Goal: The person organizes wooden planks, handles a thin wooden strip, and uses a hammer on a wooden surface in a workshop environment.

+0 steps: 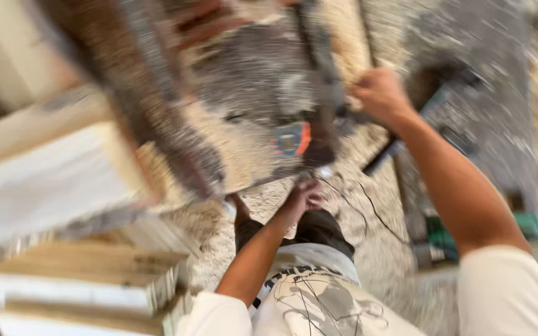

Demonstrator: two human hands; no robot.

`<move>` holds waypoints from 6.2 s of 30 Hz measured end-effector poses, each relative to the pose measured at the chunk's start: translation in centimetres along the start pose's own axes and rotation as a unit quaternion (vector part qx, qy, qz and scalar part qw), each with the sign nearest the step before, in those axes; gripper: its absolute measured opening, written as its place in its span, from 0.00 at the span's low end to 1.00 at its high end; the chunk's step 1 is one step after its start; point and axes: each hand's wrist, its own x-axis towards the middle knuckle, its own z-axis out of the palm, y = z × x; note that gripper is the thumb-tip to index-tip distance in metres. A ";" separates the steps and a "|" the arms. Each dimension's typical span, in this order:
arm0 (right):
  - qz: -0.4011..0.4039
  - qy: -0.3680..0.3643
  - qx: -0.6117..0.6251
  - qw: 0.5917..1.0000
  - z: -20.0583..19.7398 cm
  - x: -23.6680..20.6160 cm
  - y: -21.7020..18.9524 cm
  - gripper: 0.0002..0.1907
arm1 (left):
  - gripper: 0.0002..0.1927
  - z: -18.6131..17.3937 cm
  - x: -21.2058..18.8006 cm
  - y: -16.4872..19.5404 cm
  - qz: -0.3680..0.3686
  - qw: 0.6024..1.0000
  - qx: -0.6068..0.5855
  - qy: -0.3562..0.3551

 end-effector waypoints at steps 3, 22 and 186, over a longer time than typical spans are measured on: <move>0.075 -0.015 0.007 0.997 -1.5 1.5 -1.1 0.13 | 0.21 -4.4 -3.4 -1.9 0.004 0.996 0.090 -0.019; 0.079 -0.006 -0.005 0.997 -1.7 -0.1 -5.3 0.12 | 0.09 -23.5 -19.6 -9.6 0.146 0.907 0.159 0.361; -0.358 0.238 -0.398 0.810 46.4 2.0 -56.4 0.28 | 0.51 -50.9 -27.8 50.7 0.370 0.515 0.683 0.363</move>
